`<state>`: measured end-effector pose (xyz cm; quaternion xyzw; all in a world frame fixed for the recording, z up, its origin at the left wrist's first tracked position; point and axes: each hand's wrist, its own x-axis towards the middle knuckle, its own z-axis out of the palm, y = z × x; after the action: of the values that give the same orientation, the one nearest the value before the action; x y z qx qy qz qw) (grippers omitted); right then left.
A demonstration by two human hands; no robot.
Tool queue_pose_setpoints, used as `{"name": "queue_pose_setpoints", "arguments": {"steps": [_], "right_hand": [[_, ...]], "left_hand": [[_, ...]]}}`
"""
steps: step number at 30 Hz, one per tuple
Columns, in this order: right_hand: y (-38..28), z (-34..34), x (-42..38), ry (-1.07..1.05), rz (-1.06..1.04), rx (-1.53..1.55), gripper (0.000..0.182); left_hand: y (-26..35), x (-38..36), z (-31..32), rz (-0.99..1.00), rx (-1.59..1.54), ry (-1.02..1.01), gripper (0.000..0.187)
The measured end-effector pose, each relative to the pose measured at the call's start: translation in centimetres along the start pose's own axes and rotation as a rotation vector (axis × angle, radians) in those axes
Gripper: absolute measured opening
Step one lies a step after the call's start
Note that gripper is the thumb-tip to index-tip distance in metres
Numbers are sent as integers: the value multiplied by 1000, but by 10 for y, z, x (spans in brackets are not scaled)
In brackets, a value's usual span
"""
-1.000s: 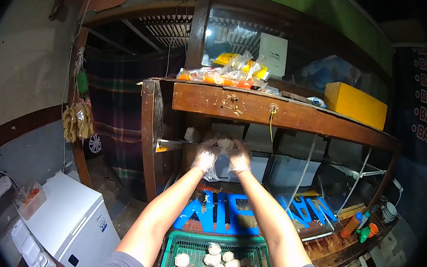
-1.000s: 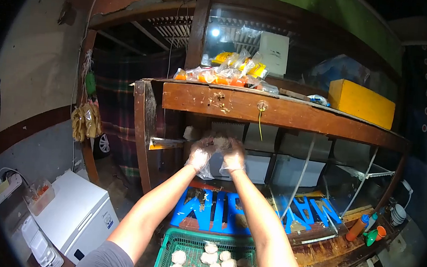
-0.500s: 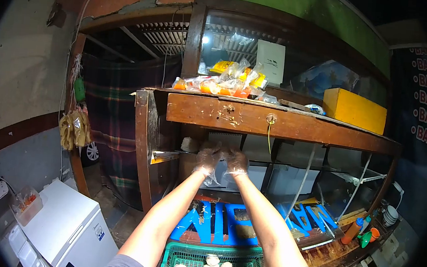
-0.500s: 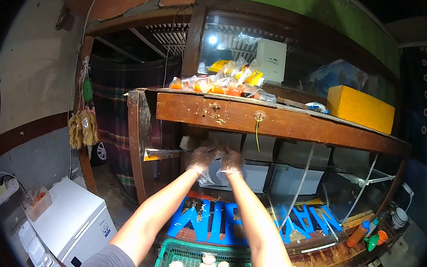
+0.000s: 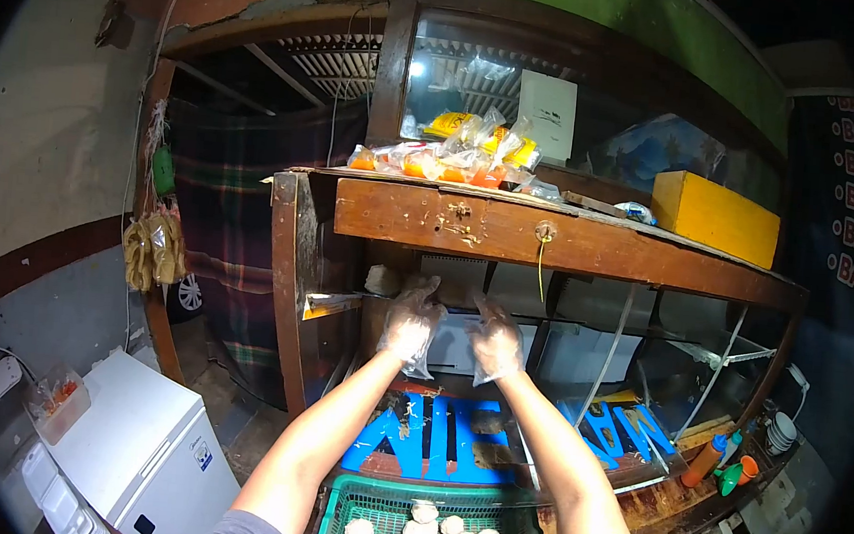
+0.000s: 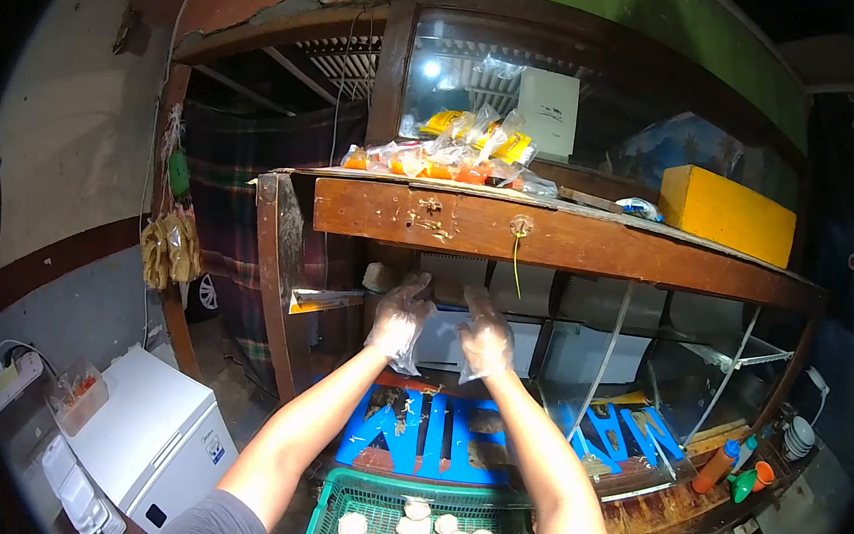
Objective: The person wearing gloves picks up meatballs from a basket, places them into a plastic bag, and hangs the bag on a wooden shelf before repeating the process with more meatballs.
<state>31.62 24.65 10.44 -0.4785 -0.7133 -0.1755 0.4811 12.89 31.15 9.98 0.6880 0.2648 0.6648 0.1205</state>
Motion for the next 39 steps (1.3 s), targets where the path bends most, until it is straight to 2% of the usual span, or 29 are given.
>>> {"name": "queue_pose_setpoints", "arguments": {"steps": [4,6,8,10,12,16,18,22,23,24,26,30,34,35,36,38,39], "right_hand": [[-23,-36,-25,4,-46,0,58],[-23,-42,-43,-5,-59,49,57],[-29,-49,-60,-28,-43,-45,57],[-46,-66,-72,-115,10,42,57],[-55,-74,-91,-110,-43,74,59],[-85,-102,-122,-181,-8,167,62],[-100,-113,-133,-222,56,216,61],[-121,-122,-163,-276,124,181,61],[-130,-127,-168,-282,198,271,61],[-139,-130,-173,-288,271,362,61],[-148,-127,-187,-263,280,380,62],[-166,-131,-216,-275,350,396,63],[-186,-145,-237,-282,545,400,62],[-185,-146,-246,-275,551,370,61],[-185,-148,-256,-269,563,338,60],[-193,-157,-264,-282,662,308,58],[-191,-157,-273,-275,658,258,56]], "left_hand": [[51,-22,-28,-189,-13,-49,50],[53,-35,-36,-245,22,-106,50],[54,-55,-39,-307,57,-162,50],[69,-75,-43,-189,-54,-117,51],[80,-99,-49,-228,-137,-165,52],[96,-139,-77,-150,-41,-263,52],[107,-156,-89,-83,-8,-286,52],[159,-178,-120,-134,112,-367,56],[165,-187,-126,-356,-41,-421,56],[168,-195,-131,-369,-40,-422,56],[168,-214,-140,-160,71,-398,58],[177,-245,-153,-120,115,-426,56],[177,-271,-165,-210,48,-528,53],[174,-279,-166,-214,43,-534,47],[173,-280,-170,-43,68,-575,41],[165,-291,-171,-124,10,-611,37],[161,-297,-169,-259,-52,-598,38]]}}
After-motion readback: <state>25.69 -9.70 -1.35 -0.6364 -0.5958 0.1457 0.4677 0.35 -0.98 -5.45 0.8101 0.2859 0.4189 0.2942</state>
